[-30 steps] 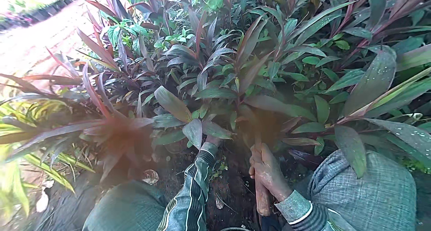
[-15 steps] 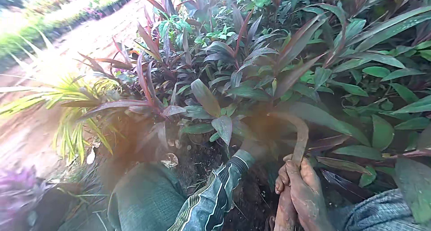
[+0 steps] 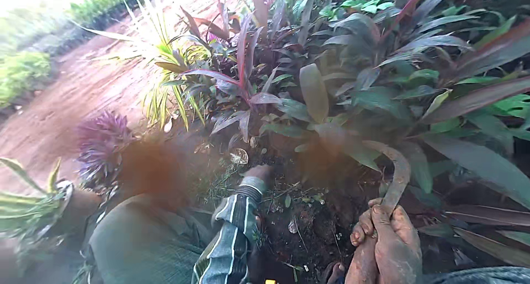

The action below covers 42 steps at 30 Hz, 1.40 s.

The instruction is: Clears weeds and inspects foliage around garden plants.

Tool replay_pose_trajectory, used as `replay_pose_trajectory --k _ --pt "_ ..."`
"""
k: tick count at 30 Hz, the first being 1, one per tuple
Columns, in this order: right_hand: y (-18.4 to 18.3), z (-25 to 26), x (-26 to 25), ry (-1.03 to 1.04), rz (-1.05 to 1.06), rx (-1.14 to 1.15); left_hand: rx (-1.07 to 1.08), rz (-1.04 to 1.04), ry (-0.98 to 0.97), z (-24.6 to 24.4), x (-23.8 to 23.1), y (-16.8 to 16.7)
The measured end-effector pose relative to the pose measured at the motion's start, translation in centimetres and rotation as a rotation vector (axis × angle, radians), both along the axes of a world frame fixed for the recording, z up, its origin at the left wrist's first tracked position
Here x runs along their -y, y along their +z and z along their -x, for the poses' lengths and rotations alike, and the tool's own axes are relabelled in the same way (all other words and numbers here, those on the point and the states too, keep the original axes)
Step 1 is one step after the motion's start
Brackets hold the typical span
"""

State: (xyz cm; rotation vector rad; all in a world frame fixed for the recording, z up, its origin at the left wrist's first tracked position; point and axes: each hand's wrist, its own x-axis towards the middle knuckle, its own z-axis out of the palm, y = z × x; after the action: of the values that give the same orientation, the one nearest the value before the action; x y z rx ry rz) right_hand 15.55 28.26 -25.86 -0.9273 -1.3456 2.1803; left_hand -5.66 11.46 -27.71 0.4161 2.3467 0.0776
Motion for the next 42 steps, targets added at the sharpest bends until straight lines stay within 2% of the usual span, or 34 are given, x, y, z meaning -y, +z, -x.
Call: replay_pose_trajectory --k 1,3,5,8,12,15,19,22,24,25,26,27,28,30,32,34,35,36,37,39,42 --pt "-0.2 -0.1 0.0 0.028 -0.018 0.001 -0.011 0.106 0.157 0.8 1.7 0.9" --pt "-0.5 -0.2 0.0 0.084 -0.054 0.008 -0.153 0.174 0.363 2.6 6.2 0.1" --pt "-0.3 -0.3 0.1 0.161 -0.065 0.025 -0.197 0.162 0.442 3.8 9.8 -1.8" --pt "-0.3 -0.3 0.5 0.329 -0.097 0.067 -0.085 0.045 0.445 3.9 11.8 -6.2" --pt "-1.4 -0.8 0.7 0.626 -0.153 0.298 0.022 -0.103 0.292 1.0 8.4 -13.4" --pt "-3.5 -1.0 0.3 0.807 -0.316 0.532 0.038 -0.235 0.197 -0.7 5.1 -17.9" --pt "-4.0 -0.6 0.3 1.054 -0.746 0.963 0.052 -0.253 0.125 -2.2 0.6 -20.6" --pt "-3.7 -0.2 1.0 1.280 -0.847 1.144 0.021 -0.171 0.067 -3.4 -1.4 -22.0" --pt "-3.7 -0.2 1.4 1.362 -0.821 1.149 -0.136 -0.215 -0.020 -4.7 -1.8 -21.3" --pt "-3.6 -0.2 1.6 1.385 -0.809 1.133 -0.155 -0.182 -0.047 -5.4 -2.5 -18.6" --pt "-3.5 -0.2 1.8 1.399 -0.805 1.116 0.056 0.009 0.027 -5.4 -4.9 -13.3" --pt "-3.3 -0.1 2.0 1.418 -0.803 1.118 0.147 0.072 0.091 -5.3 -6.5 -9.8" --pt "-3.2 0.0 2.1 1.435 -0.806 1.122 0.163 0.068 0.119 -5.3 -7.2 -7.7" --pt "-3.1 0.0 2.3 1.455 -0.818 1.130 0.158 0.012 0.118 -5.6 -7.5 -6.2" --pt "-3.0 0.0 2.3 1.456 -0.830 1.135 0.188 -0.003 0.133 -5.7 -7.9 -6.5" --pt "-3.0 0.1 2.3 1.453 -0.842 1.140 0.194 0.013 0.076 -5.6 -7.5 -9.6" --pt "-3.0 0.1 2.4 1.455 -0.847 1.144 0.093 -0.045 -0.001 -5.8 -6.3 -13.3" --pt "-3.1 0.0 2.5 1.459 -0.853 1.149 -0.127 -0.229 -0.097 -5.9 -4.3 -18.9" --pt "-3.2 0.0 2.6 1.465 -0.855 1.153 -0.115 -0.253 -0.093 -5.4 -3.9 -21.9" --pt "-3.3 0.0 2.7 1.469 -0.855 1.155 0.017 -0.140 -0.060 -4.4 -4.8 -23.3" --pt "-3.1 0.1 2.8 1.469 -0.852 1.155 0.026 -0.064 -0.130 -4.2 -5.4 -23.2"
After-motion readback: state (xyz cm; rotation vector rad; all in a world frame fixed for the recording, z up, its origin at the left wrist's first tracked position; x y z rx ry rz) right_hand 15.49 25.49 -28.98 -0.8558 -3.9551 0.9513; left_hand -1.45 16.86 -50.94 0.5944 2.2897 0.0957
